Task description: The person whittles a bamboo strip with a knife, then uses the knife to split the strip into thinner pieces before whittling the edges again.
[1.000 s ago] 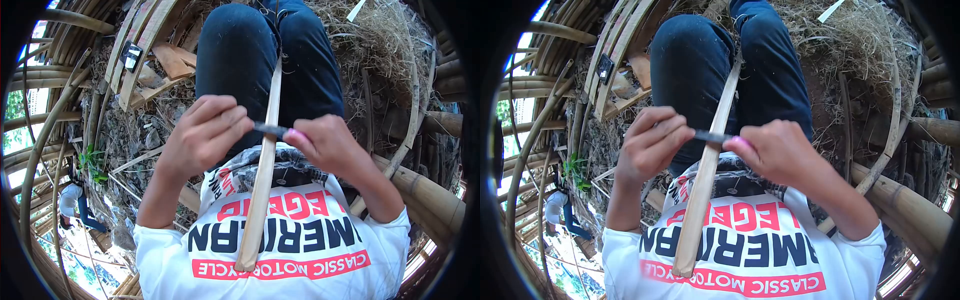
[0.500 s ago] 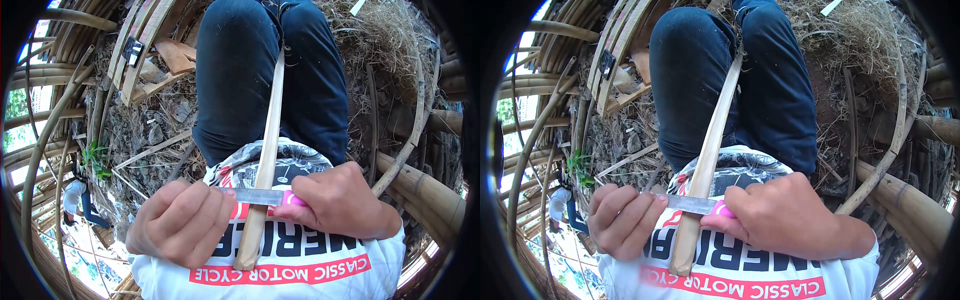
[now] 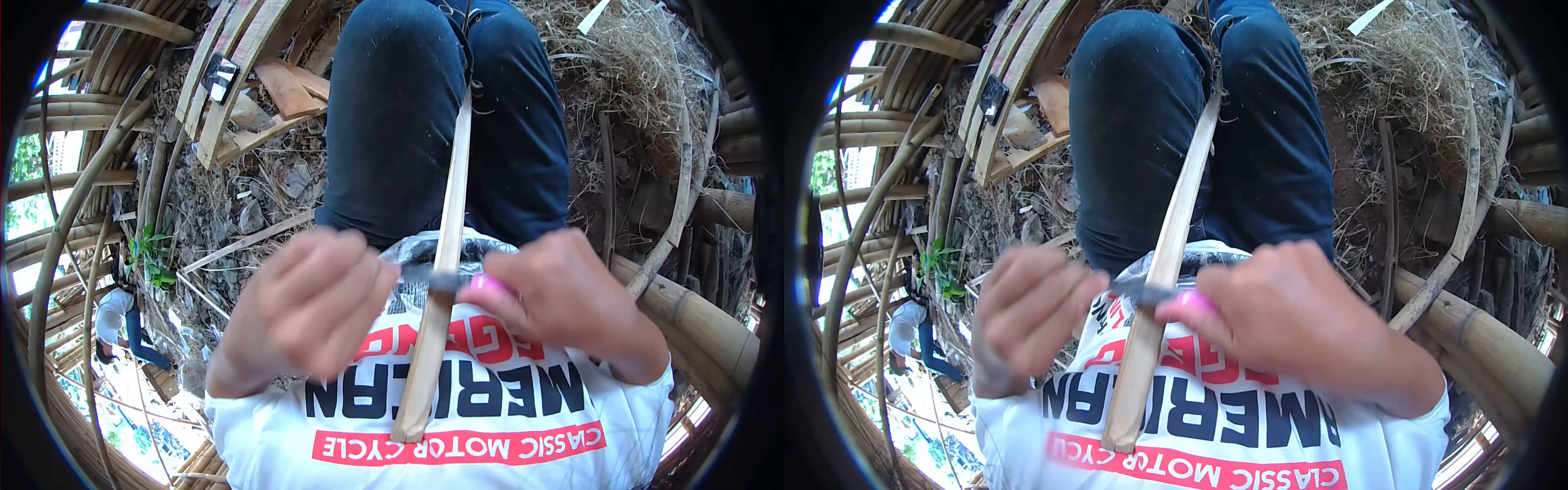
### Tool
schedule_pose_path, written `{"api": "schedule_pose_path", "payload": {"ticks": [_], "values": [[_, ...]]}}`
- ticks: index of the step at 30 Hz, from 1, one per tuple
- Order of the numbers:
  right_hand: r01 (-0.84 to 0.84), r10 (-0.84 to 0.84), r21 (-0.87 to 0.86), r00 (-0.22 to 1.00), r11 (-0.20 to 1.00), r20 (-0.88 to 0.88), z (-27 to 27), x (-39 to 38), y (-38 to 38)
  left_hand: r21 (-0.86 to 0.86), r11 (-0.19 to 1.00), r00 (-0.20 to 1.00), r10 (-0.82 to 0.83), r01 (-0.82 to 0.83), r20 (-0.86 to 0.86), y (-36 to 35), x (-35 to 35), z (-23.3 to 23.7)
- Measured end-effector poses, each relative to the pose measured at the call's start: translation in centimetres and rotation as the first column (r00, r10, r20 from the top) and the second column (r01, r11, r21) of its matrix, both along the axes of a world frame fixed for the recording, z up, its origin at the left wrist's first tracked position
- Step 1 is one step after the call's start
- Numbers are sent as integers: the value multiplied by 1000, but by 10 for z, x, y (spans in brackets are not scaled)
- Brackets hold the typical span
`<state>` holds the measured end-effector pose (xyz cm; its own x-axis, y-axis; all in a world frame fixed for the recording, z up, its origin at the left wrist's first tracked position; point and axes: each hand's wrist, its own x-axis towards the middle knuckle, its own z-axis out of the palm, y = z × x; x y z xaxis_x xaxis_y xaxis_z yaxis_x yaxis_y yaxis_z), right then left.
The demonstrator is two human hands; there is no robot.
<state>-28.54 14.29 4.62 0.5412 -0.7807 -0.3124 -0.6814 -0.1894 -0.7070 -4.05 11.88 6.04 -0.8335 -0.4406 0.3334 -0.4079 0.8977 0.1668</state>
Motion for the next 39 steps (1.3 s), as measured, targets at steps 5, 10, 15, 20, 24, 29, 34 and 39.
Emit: {"api": "schedule_pose_path", "payload": {"ticks": [5, 10, 15, 20, 24, 29, 34, 39], "values": [[-20, 18, 42, 998, 999, 55, -14, 6, 2, 80, 996, 999, 39, -40, 12, 10, 4, 3], [111, -109, -133, 994, 985, 29, -39, 8, -7, 16, 1000, 1000, 24, -24, 15, -11, 3, -25], [163, -164, -67, 987, 984, 4, -40, 5, -17, -5, 1000, 999, -30, 29, -18, -31, -1, -34], [62, -56, -93, 996, 994, 62, -20, 5, 10, 30, 1000, 999, 0, -1, 32, 1, 3, 1], [163, -159, -38, 984, 986, 83, -51, 7, -4, 62, 998, 999, -16, 14, 42, -20, -1, -27], [226, -216, -95, 971, 970, 104, -60, 5, -1, 31, 999, 998, -39, 37, 46, -31, -8, -23], [209, -156, -164, 945, 964, 289, -61, 5, 27, -4, 994, 991, -104, 105, 79, -14, -7, -4], [322, -245, -162, 896, 933, 369, -110, 9, 8, 31, 985, 970, -175, 172, 167, -41, -20, -22]]}}
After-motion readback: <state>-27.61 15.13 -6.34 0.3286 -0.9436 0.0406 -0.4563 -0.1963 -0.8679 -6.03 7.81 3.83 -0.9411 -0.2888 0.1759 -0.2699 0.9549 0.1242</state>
